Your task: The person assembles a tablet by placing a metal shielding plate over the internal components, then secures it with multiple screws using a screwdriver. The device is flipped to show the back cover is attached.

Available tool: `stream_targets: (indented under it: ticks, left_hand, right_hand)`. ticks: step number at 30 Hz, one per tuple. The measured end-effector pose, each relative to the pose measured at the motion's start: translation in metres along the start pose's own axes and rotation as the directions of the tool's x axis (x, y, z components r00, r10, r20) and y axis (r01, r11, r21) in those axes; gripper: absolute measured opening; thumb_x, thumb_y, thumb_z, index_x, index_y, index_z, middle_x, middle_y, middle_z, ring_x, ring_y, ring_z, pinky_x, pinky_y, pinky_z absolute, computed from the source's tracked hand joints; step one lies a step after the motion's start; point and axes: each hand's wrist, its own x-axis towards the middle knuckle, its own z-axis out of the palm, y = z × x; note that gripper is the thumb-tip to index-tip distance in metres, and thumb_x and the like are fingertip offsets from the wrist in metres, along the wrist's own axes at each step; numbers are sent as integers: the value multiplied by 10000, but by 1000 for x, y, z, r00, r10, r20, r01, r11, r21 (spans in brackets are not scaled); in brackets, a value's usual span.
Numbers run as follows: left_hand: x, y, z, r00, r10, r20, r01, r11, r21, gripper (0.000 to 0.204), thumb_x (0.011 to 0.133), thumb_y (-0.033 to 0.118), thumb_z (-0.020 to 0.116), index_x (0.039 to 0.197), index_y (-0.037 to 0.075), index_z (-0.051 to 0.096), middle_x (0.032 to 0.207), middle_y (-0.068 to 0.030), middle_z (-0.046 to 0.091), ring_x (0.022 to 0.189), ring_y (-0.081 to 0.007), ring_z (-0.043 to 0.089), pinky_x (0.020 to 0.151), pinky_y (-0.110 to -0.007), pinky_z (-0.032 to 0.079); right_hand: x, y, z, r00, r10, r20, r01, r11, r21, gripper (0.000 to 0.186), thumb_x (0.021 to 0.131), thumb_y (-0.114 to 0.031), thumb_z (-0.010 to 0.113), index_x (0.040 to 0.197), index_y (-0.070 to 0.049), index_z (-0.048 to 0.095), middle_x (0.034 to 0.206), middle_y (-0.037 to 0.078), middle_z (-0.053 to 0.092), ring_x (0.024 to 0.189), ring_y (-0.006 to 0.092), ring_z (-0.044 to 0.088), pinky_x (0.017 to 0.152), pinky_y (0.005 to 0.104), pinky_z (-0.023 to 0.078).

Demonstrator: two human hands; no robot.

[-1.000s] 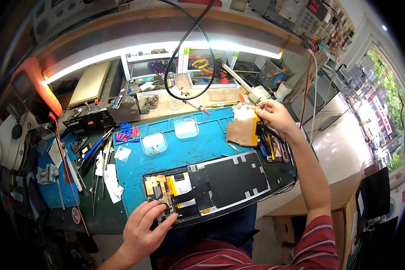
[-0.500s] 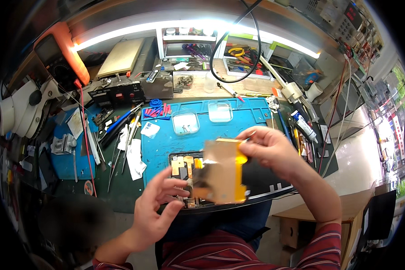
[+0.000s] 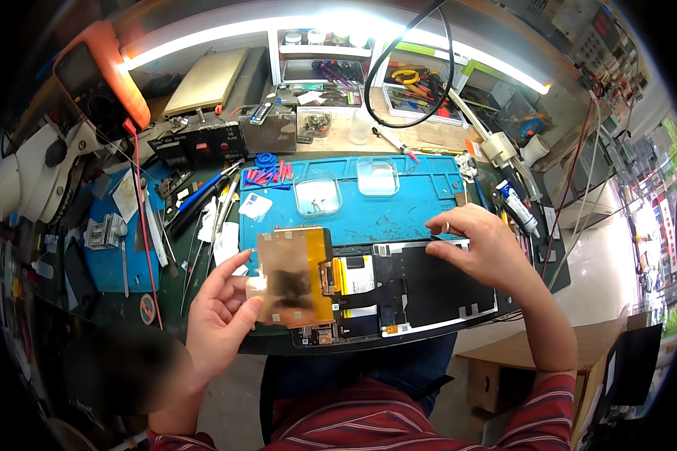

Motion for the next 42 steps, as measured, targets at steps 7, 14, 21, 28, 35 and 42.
stream_targets:
  ticks: [7,14,21,28,35,42]
  left_hand:
    - [12,2,5,999,-26,31,27,999,-39,680,1030,-37,633,1641,12,341,1241,-113,663,1038,-133,703,853,-254,579]
    - [-1,6,15,966,-164,199,172,985,-21,689,1028,-61,633,1642,8,327,1268,-132,649,1027,-143,707,838,-252,585]
    - [-3,13,26,969,-25,247,-82,907,413,736,953,10,775,1598,6,421,1370,-131,600,924,-132,664,797,-272,580]
    - [-7,25,28,941,62,334,-272,727,631,690,881,108,872,1481,0,549,1469,-158,521,965,-213,642,825,-343,589]
    - [-9,6,41,926,229,302,-376,644,666,611,866,124,874,1380,-57,599,1392,-199,566,1206,-377,642,955,-420,571]
    - [-5,5,45,917,240,318,-398,610,685,610,852,121,879,1371,-51,609,1392,-185,552,1161,-349,643,929,-408,571]
  right_hand:
    - [-3,5,3,994,9,107,-5,999,-38,366,907,-337,832,1170,-97,749,1084,67,706,1061,267,686,914,406,557]
    - [0,5,7,995,19,101,-16,999,-27,351,923,-335,817,1173,-99,748,1089,71,711,1059,279,681,922,409,552]
    - [-4,6,3,993,56,106,-50,997,-52,349,925,-333,814,1171,-93,747,1067,73,707,1056,281,681,916,413,551]
    - [-10,6,-1,986,72,147,-68,997,-35,355,908,-320,826,1165,-87,747,1115,77,693,1063,268,684,918,404,561]
    - [-15,6,6,999,-34,-9,33,995,-98,375,894,-332,839,1164,-87,747,1138,70,698,1075,263,683,902,396,573]
    - [-12,6,3,995,1,103,13,991,-133,433,856,-305,878,1197,-86,726,1104,74,707,1108,289,667,943,409,557]
